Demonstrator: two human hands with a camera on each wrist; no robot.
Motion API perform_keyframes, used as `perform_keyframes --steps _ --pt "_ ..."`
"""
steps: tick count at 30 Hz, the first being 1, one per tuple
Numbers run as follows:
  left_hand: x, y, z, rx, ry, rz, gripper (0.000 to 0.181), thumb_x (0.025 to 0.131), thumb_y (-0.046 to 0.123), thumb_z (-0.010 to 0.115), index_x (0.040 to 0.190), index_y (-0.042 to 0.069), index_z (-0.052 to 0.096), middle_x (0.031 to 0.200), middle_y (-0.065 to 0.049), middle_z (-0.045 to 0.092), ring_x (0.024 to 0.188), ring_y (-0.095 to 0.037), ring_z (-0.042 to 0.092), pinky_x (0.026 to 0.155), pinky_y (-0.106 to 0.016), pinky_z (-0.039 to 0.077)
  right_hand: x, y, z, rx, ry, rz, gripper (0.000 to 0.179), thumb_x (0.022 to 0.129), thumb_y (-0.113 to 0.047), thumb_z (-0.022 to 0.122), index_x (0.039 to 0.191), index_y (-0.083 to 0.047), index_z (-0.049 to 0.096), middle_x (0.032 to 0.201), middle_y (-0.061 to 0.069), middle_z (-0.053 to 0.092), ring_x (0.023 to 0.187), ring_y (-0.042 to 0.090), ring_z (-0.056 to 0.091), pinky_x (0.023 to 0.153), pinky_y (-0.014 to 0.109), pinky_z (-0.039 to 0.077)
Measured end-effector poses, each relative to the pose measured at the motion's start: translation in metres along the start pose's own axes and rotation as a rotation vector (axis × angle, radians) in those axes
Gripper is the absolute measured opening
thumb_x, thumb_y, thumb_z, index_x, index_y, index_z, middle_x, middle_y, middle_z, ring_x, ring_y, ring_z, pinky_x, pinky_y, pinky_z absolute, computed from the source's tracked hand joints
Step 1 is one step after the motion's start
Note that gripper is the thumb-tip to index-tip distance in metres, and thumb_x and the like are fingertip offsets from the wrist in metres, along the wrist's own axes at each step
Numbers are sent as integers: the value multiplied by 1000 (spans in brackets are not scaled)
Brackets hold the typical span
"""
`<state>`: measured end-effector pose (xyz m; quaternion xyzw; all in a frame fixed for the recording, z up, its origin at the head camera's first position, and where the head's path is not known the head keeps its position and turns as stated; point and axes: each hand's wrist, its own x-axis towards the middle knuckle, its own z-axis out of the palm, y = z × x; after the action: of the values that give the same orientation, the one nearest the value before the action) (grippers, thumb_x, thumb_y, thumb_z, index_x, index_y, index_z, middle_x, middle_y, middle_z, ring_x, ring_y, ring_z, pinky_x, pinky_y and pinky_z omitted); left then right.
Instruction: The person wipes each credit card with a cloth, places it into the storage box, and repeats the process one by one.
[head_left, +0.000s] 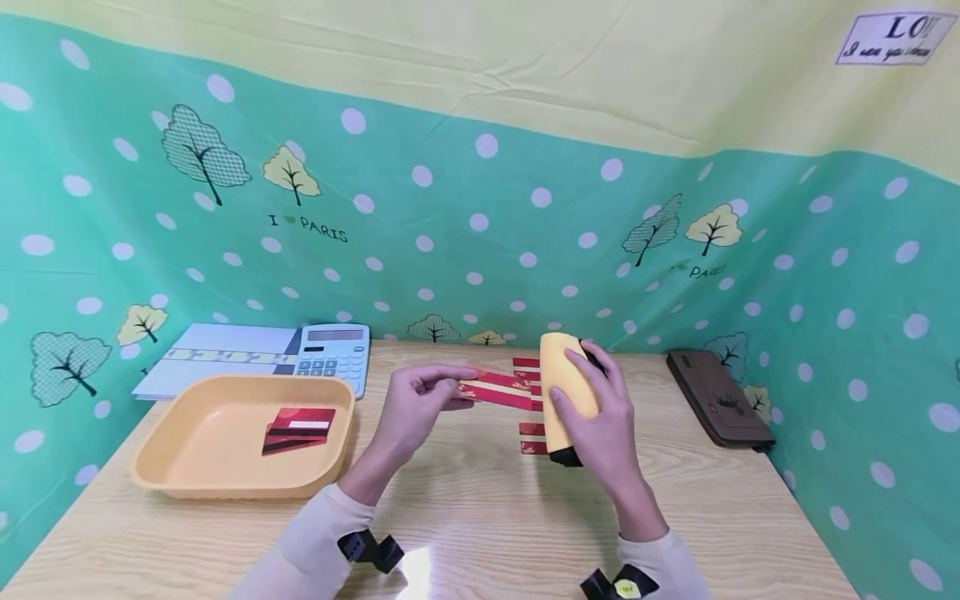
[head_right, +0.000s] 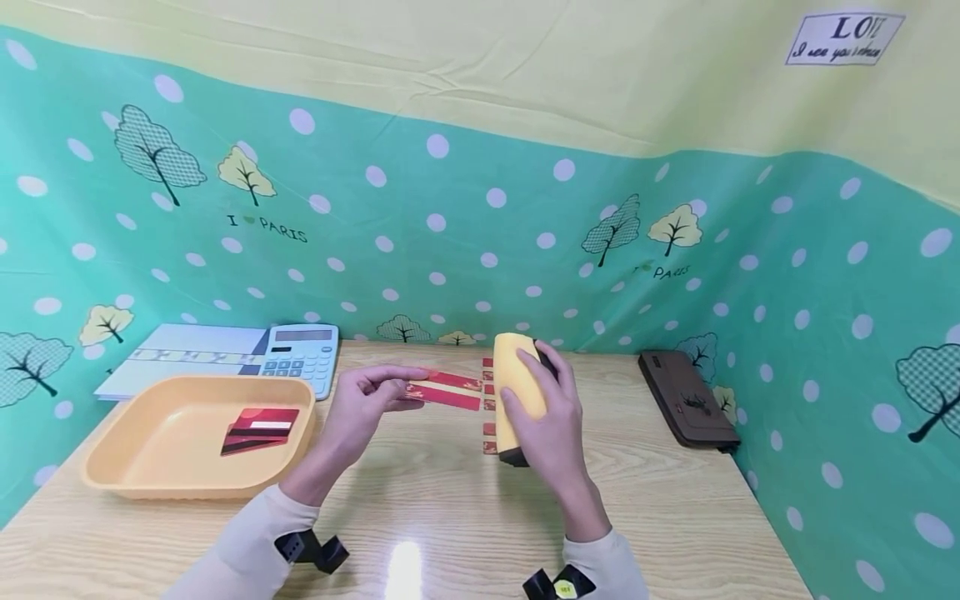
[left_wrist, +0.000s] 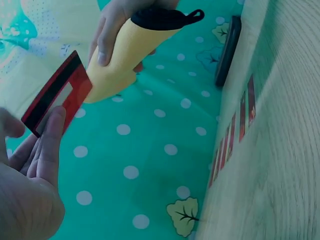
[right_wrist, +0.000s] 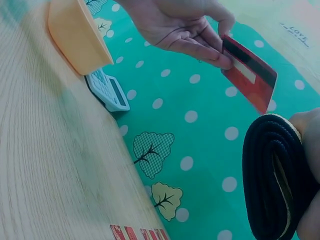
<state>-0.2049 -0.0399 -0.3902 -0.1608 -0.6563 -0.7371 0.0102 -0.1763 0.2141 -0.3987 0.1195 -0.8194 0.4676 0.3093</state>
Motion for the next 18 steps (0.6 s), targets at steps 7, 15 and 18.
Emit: perform_keyframes --steps 7,15,18 --pt "0 2 -2 13 -33 38 28 97 -8 51 116 -10 72 124 -26 72 94 -11 77 87 -34 66 0 -1 -1 -2 -14 26 55 89 -7 80 140 -20 65 157 5 46 135 28 52 84 3 49" --pt "0 2 -3 3 -45 18 21 99 -2 62 117 -6 73 123 -23 73 97 -14 78 89 -34 65 -1 -1 -1 3 -12 23 54 89 -7 80 140 -21 65 157 4 47 132 28 54 83 3 49" --pt "0 3 -3 -12 -32 15 20 99 -1 64 116 -6 73 119 -25 74 95 -15 79 89 -34 66 0 -1 -2 1 -8 14 54 89 -7 80 139 -21 65 157 5 47 131 28 55 83 3 49"
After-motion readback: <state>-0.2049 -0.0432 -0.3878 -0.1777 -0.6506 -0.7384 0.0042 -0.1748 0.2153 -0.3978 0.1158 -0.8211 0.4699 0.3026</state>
